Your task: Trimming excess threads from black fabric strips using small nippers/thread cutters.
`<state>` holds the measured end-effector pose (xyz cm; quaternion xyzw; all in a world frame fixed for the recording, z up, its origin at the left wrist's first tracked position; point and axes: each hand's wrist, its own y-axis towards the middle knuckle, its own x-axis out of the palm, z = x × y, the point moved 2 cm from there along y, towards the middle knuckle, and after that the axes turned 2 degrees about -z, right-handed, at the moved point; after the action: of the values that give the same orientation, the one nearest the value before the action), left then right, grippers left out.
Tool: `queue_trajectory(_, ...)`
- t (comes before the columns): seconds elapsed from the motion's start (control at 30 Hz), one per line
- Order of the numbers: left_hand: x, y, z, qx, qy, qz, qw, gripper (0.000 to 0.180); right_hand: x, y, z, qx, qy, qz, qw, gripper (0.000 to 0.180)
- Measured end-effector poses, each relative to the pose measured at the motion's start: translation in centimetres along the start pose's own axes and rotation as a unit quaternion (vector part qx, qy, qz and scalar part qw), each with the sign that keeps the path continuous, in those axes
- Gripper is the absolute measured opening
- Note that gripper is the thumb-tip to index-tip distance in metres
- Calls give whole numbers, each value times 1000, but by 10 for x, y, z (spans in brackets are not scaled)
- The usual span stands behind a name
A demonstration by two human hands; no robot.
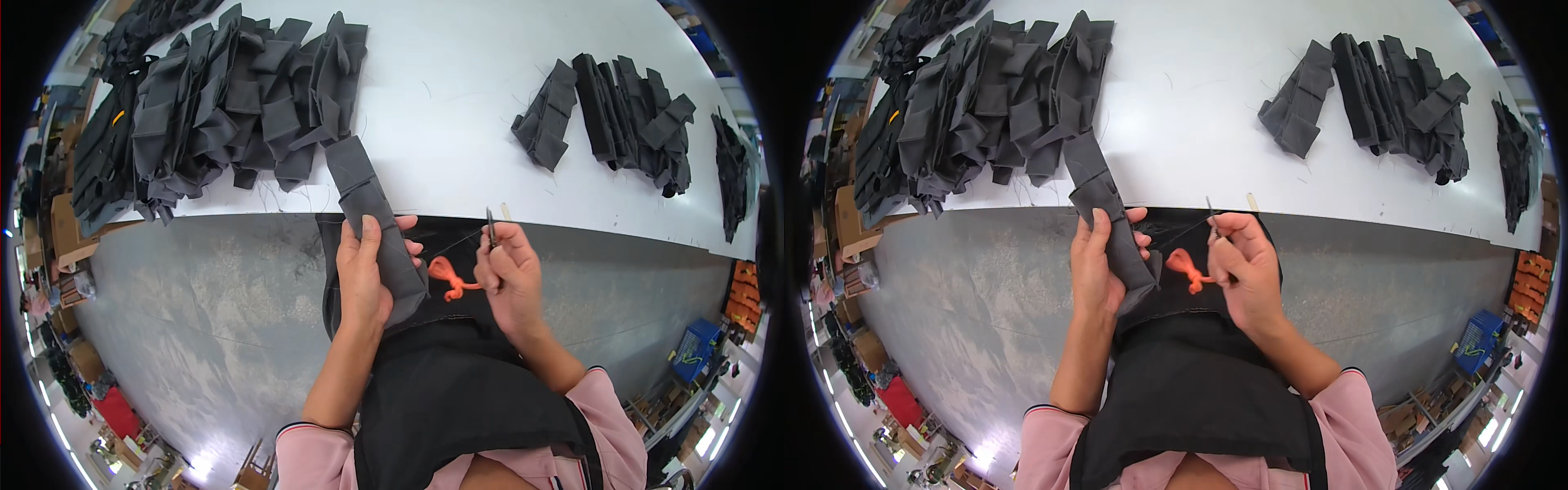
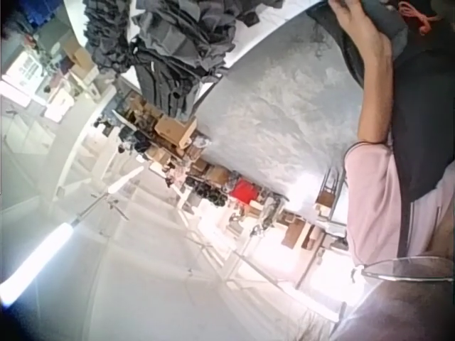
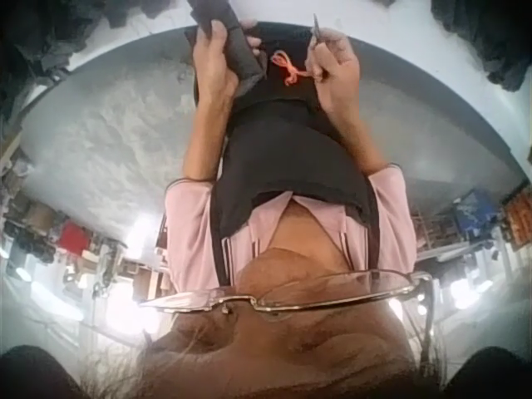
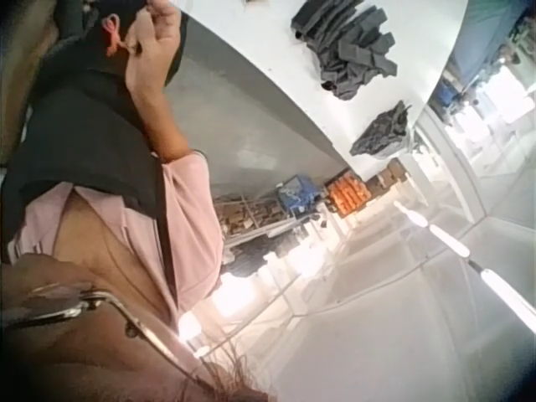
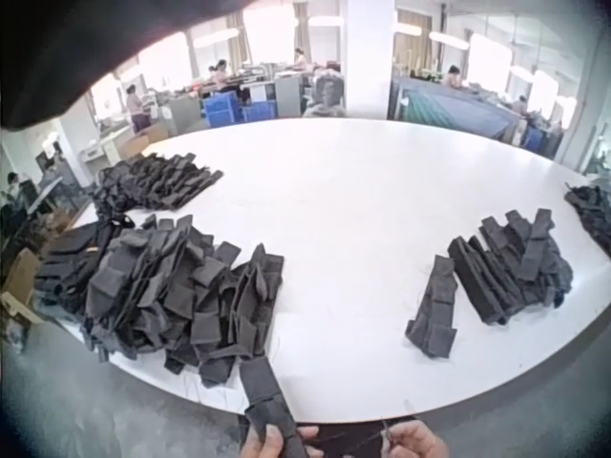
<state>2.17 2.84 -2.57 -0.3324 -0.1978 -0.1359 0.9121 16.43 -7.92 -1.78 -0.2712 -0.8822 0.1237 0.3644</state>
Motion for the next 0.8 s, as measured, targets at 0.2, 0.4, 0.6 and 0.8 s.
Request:
queue_trajectory(0.2, -1, 0, 3, -1, -8, 6, 1000, 30, -28, -3, -4, -73, -142, 22, 987, 20)
queue_trajectory(0.4, -5, -2, 2, 5, -7, 15, 1000, 30, -13, -7, -25, -181, -421, 19, 888, 23)
queue_trajectory(0.6, 4, -5, 6, -10, 35, -7, 999, 28, 23, -4, -16, -310, -634, -164, 689, 31)
queue_trajectory(0.8, 1, -4, 8, -45, 79, -48, 995, 29, 32, 5, -30, -302, -698, -241, 603, 25)
